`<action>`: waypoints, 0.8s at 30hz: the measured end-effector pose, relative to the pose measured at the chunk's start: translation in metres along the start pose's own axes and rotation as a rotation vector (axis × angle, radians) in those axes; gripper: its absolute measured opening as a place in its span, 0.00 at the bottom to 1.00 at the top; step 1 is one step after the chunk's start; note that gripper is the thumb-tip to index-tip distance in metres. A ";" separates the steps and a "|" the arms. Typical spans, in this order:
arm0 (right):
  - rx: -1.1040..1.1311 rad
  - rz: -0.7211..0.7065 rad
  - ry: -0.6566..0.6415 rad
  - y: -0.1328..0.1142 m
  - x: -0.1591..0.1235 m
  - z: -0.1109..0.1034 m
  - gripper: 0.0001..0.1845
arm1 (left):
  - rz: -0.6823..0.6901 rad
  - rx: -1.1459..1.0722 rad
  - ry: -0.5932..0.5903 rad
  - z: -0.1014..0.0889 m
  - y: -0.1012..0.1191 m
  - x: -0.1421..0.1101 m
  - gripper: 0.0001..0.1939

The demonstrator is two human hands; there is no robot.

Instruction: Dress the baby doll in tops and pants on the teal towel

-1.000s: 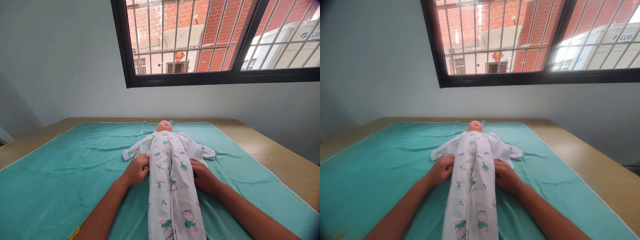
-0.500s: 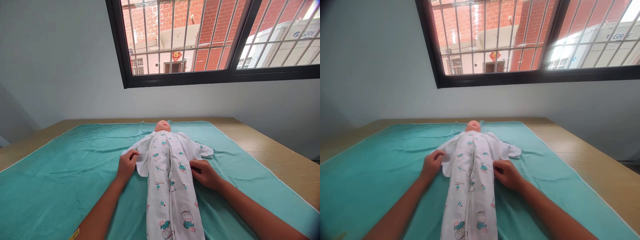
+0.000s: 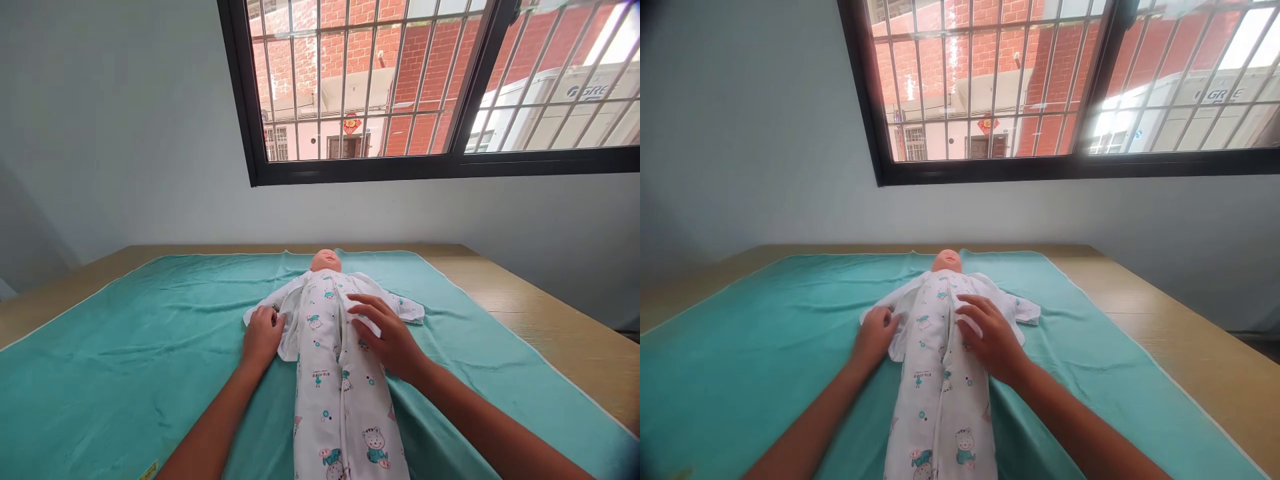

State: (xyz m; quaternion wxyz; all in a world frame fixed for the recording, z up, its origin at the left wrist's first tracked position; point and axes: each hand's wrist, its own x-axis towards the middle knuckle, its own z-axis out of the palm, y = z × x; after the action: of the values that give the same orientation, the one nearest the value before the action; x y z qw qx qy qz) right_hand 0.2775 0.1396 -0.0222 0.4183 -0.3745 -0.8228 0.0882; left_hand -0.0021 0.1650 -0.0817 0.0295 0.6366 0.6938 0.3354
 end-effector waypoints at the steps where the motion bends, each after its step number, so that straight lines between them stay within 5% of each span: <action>1: -0.046 -0.012 -0.060 -0.005 0.007 0.004 0.14 | -0.029 -0.097 0.034 0.000 -0.001 0.001 0.13; 7: -0.264 -0.154 -0.375 -0.020 0.022 0.037 0.31 | -0.161 -0.506 0.135 -0.019 0.008 0.005 0.17; 12: -0.297 -0.163 -0.282 -0.019 0.009 0.053 0.31 | -0.268 -0.759 0.229 -0.068 0.035 0.008 0.18; 15: -0.274 -0.189 -0.232 -0.015 0.006 0.056 0.30 | -0.240 -0.865 0.183 -0.090 0.063 0.008 0.20; 18: -0.260 -0.190 -0.206 -0.014 0.006 0.056 0.30 | -0.120 -0.797 0.072 -0.086 0.098 0.003 0.18; 24: -0.211 -0.229 -0.203 -0.013 0.008 0.054 0.24 | 0.159 -0.565 -0.266 -0.043 0.154 -0.019 0.11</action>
State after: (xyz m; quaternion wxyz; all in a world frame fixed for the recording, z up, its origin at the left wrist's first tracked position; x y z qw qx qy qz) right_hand 0.2265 0.1456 -0.0458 0.2986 -0.3094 -0.9028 -0.0094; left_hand 0.1145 0.1235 0.0217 0.2692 0.6937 0.5116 0.4296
